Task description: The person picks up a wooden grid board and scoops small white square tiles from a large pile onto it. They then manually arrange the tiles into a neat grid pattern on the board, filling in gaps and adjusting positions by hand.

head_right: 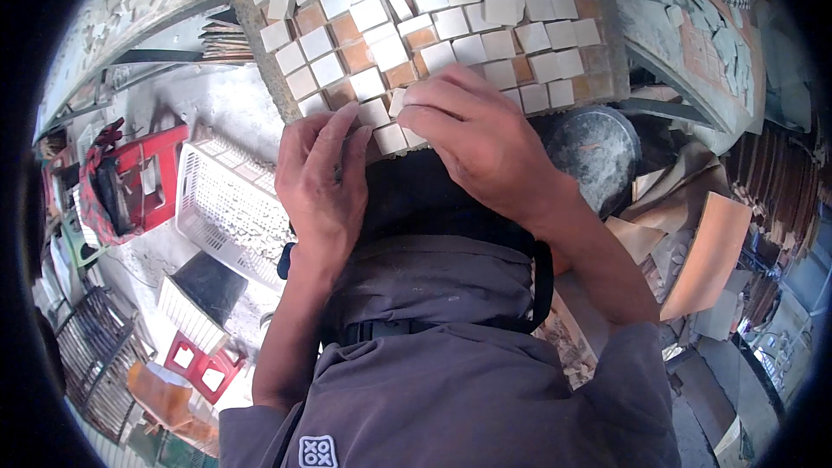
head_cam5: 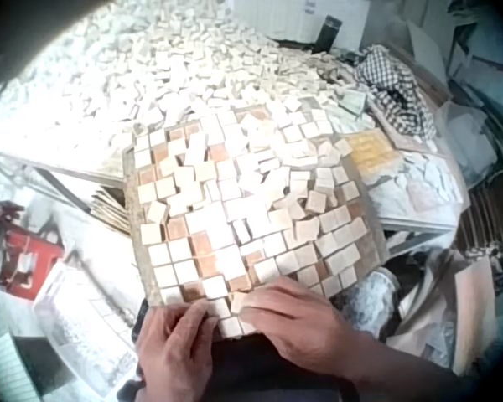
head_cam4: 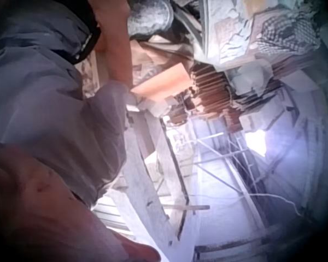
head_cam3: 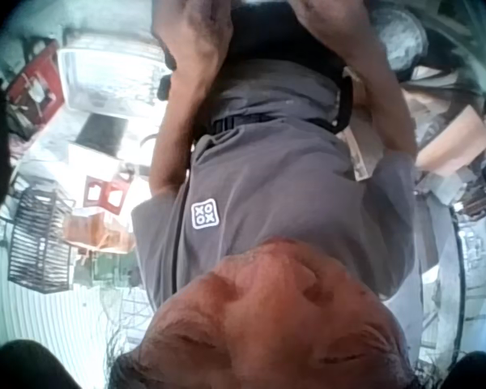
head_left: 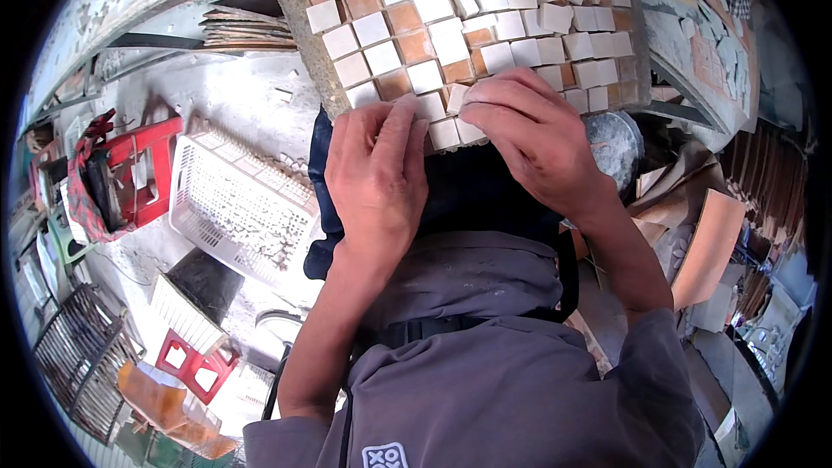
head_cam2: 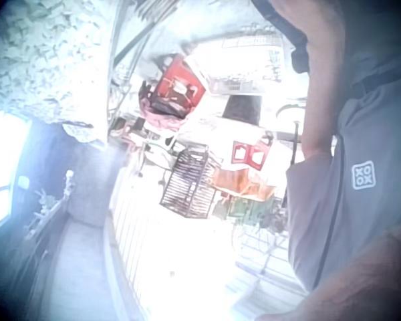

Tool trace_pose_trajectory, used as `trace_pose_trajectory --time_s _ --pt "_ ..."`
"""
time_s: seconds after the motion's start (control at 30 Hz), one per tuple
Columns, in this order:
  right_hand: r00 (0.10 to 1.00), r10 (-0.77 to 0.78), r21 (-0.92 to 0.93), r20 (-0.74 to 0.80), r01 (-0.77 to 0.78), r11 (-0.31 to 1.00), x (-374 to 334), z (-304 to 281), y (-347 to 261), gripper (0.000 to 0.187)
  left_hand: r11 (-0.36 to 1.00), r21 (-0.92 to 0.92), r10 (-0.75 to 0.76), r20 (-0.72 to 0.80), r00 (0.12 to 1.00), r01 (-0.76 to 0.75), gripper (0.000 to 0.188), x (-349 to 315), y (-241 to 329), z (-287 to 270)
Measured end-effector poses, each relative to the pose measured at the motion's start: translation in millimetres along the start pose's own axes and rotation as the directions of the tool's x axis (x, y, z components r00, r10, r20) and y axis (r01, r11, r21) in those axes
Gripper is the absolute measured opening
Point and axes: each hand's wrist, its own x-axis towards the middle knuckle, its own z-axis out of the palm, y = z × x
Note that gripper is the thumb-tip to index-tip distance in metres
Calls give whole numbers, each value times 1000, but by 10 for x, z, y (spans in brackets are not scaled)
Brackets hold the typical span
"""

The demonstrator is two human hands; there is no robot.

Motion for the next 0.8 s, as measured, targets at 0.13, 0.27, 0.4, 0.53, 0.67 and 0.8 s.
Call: trace_pose_trajectory --time_s 0.13,0.27,0.4,0.53,0.67,0.8 --pt "1000 -2 17 11 2 1000 1 -20 17 22 1000 -10 26 -8 1000 -26 33 -6 4 25" --pt "999 1 8 50 -1 1000 31 -71 75 21 997 37 61 -10 998 -60 31 -8 4 54" --pt "996 27 10 90 -28 1000 19 -59 17 23 989 108 106 9 994 -106 30 -20 1 45" --pt "999 8 -30 52 -7 1000 6 22 27 18 983 111 150 -22 988 -146 33 -48 -38 113" --pt "999 43 -12 29 -42 999 8 -24 -10 22 998 -46 51 -23 998 -52 31 -25 -20 81" --pt "996 79 10 -46 -78 997 -11 -62 -24 25 995 -55 -81 0 997 80 27 126 -23 -78"
